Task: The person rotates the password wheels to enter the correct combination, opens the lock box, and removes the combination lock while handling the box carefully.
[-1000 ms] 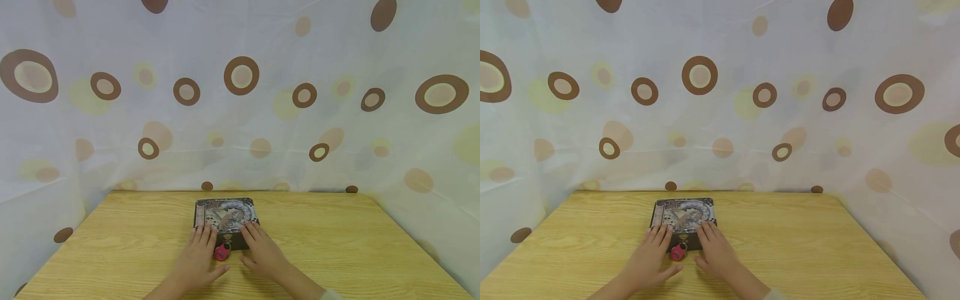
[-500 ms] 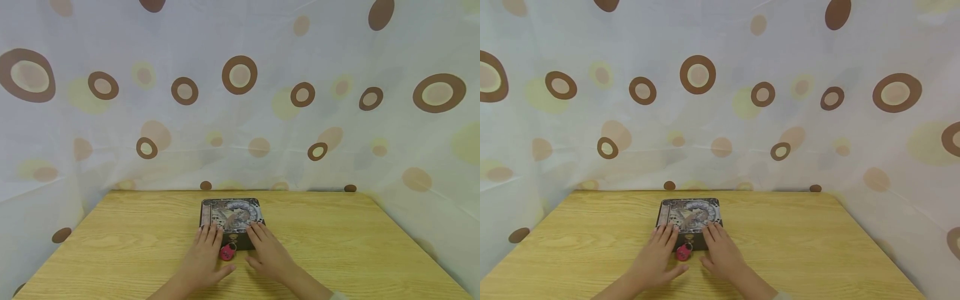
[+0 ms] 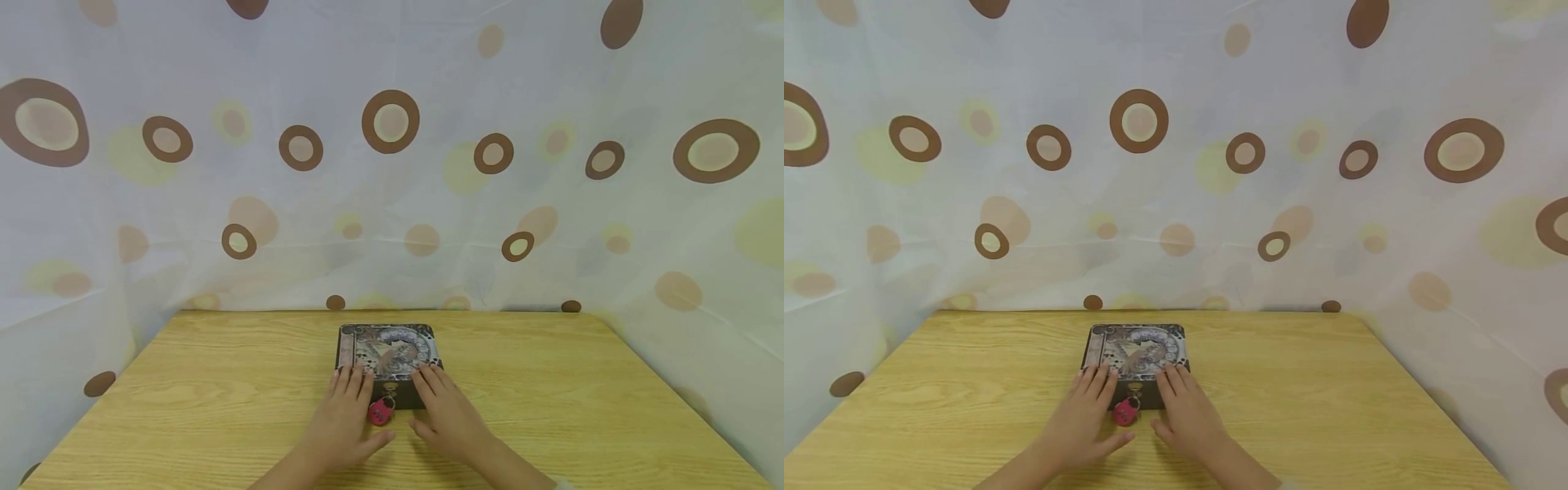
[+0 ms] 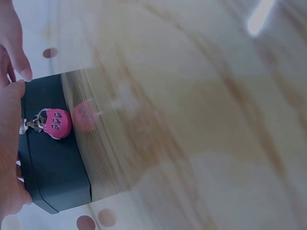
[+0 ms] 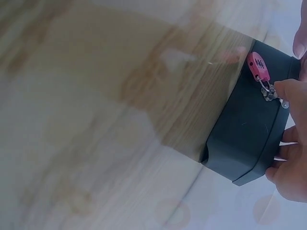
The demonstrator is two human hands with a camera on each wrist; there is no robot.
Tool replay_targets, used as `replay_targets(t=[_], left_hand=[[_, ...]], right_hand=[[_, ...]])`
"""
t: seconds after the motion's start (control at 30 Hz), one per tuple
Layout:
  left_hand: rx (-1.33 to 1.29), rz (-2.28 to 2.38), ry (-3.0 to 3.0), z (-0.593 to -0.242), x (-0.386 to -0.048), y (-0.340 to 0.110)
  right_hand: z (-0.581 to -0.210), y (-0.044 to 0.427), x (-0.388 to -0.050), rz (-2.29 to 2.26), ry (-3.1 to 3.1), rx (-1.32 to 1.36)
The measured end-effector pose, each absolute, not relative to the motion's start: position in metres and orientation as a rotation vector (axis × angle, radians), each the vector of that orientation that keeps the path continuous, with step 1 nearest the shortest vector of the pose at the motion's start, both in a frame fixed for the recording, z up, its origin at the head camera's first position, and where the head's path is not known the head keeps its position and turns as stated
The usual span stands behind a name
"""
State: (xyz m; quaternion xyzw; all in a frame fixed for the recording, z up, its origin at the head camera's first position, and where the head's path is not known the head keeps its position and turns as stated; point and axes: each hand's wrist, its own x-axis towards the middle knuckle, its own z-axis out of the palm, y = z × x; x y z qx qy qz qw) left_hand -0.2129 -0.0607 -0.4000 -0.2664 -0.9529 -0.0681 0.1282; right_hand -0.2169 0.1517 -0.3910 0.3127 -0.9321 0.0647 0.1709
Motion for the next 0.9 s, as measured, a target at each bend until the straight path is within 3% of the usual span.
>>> replay_targets(t=[0.9], left_hand=[[-0.79, -0.208, -2.793, -0.398, -0.206, -0.048]], right_hand=[[-0.392, 0.163, -0.209, 0.242, -2.683, 0.841]])
